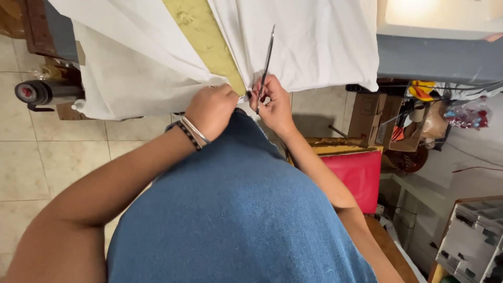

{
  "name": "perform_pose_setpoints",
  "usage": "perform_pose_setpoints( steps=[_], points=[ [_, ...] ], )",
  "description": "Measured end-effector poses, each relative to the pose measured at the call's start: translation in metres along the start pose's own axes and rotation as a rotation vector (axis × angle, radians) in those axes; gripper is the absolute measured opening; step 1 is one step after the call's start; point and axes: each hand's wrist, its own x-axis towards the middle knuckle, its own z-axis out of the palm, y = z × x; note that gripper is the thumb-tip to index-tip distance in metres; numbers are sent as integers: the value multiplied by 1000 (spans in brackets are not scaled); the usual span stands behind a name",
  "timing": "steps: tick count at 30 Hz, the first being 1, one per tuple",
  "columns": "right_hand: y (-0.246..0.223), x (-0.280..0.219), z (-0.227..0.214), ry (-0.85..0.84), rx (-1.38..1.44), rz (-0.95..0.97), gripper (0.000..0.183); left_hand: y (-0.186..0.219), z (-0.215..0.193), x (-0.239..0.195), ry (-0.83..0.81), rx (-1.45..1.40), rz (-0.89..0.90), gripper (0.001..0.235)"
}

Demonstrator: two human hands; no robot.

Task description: Cutting a long piece of white fabric with scissors along a marked line on a work table.

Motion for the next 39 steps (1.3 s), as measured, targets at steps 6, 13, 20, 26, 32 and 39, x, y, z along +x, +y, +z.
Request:
perform_pose_setpoints(
  steps=[6,13,20,26,32,39],
  points=[
    [-16,3,3,-35,-15,-45,18,20,-16,-5,166,130,32,9],
    [11,-1,-5,-51,-191,-98,20,9,-9,-34,324,281,231,18],
    [8,-2,-1,-47,-216,-113,21,17,-15,-38,346,261,202,8],
    [-1,0,1,-25,-218,-116,20,24,-25,-28,420,303,123,17],
    [1,0,-3,-49,-237,-100,18,28,-11,-34,501,234,122,17],
    [5,-1,-3,-91,-303,-108,18,41,-20,-65,491,43,-11,15]
  ],
)
